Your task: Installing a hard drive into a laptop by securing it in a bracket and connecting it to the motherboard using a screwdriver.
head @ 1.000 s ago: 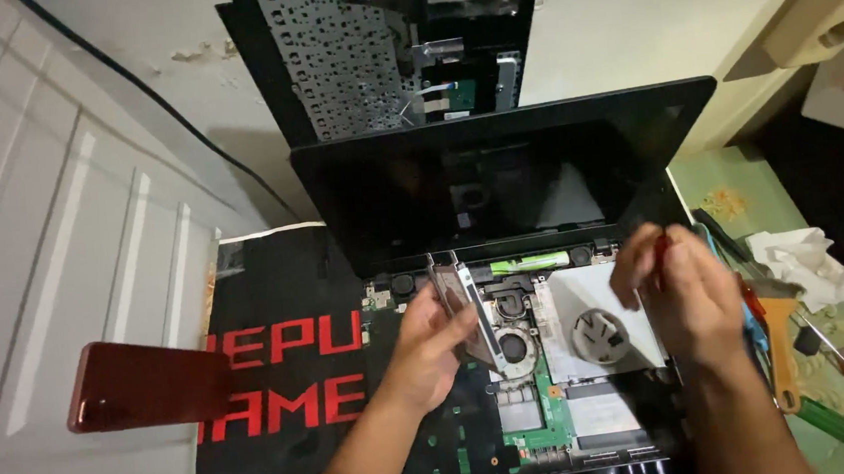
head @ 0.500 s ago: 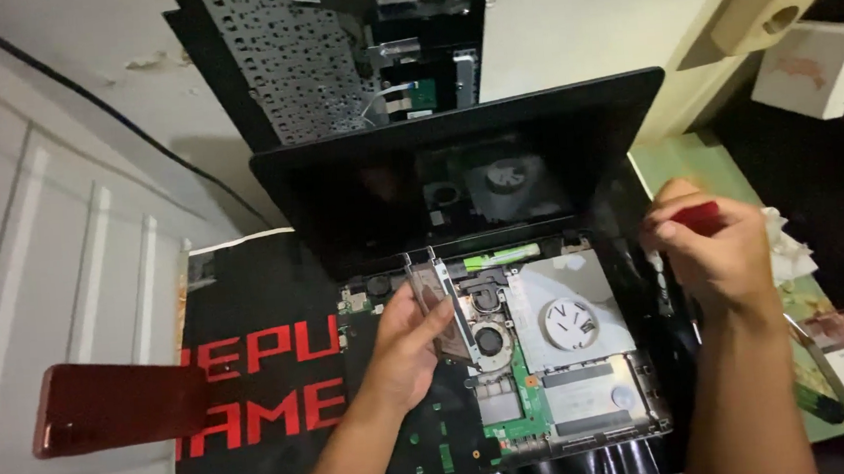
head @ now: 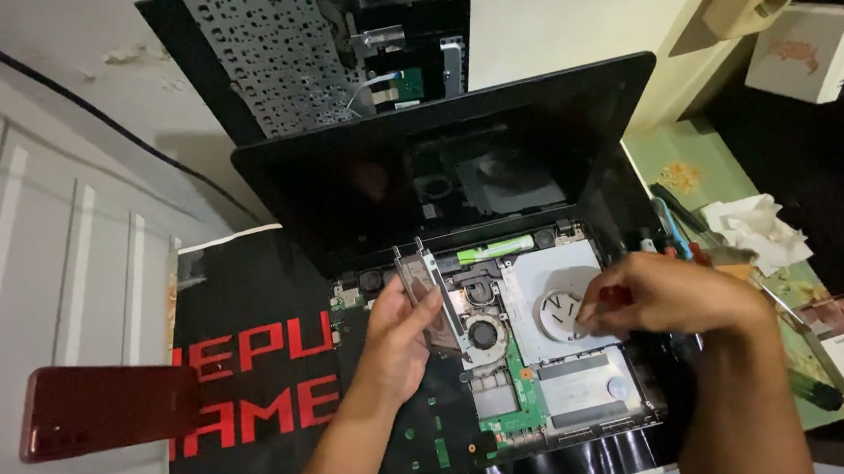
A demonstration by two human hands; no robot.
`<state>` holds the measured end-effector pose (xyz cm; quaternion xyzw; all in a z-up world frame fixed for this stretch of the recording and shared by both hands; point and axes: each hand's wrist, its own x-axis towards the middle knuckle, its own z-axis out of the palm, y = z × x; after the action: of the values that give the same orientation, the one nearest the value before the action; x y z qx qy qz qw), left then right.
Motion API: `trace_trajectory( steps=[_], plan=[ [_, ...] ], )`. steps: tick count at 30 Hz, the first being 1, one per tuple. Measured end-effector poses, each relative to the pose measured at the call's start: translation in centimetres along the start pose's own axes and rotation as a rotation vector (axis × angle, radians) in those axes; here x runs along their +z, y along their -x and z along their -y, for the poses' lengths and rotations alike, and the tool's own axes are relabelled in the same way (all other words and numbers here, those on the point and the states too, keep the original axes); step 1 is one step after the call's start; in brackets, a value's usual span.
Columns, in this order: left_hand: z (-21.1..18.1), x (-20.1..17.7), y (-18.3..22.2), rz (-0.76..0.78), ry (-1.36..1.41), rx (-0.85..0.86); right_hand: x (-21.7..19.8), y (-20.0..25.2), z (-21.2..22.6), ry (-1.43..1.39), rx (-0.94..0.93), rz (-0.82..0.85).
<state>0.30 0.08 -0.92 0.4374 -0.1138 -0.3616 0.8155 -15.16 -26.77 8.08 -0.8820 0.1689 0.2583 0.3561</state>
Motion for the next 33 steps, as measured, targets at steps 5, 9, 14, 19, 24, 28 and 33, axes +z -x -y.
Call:
trace_trajectory(
  steps=[5,9,14,19,24,28,33],
  plan=[
    [0.2,0.4,0.2,-0.003,0.047,0.032,0.9,-0.5,2.2,0.173,0.115,0.001],
    [-1.6,2.7,1.0,-0.022,0.098,0.061,1.6,-1.1,3.0,0.284,0.104,-0.039],
    [-0.4,1.6,0.6,-0.016,0.107,0.071,1.8,-1.6,3.0,0.328,0.11,-0.03],
    [-1.0,2.1,0.8,-0.008,0.122,0.068,1.8,-1.9,2.6,0.313,0.112,-0.054],
    [-1.7,2.8,0.9,-0.012,0.119,0.089,1.7,-2.0,2.8,0.255,0.103,-0.068],
    [-0.3,1.5,0.4,-0.015,0.119,0.1,2.0,-2.3,1.7,0.247,0.101,-0.072],
    [0.9,0.3,-0.2,-0.022,0.12,0.107,1.8,-2.1,2.0,0.258,0.084,-0.062]
  ],
)
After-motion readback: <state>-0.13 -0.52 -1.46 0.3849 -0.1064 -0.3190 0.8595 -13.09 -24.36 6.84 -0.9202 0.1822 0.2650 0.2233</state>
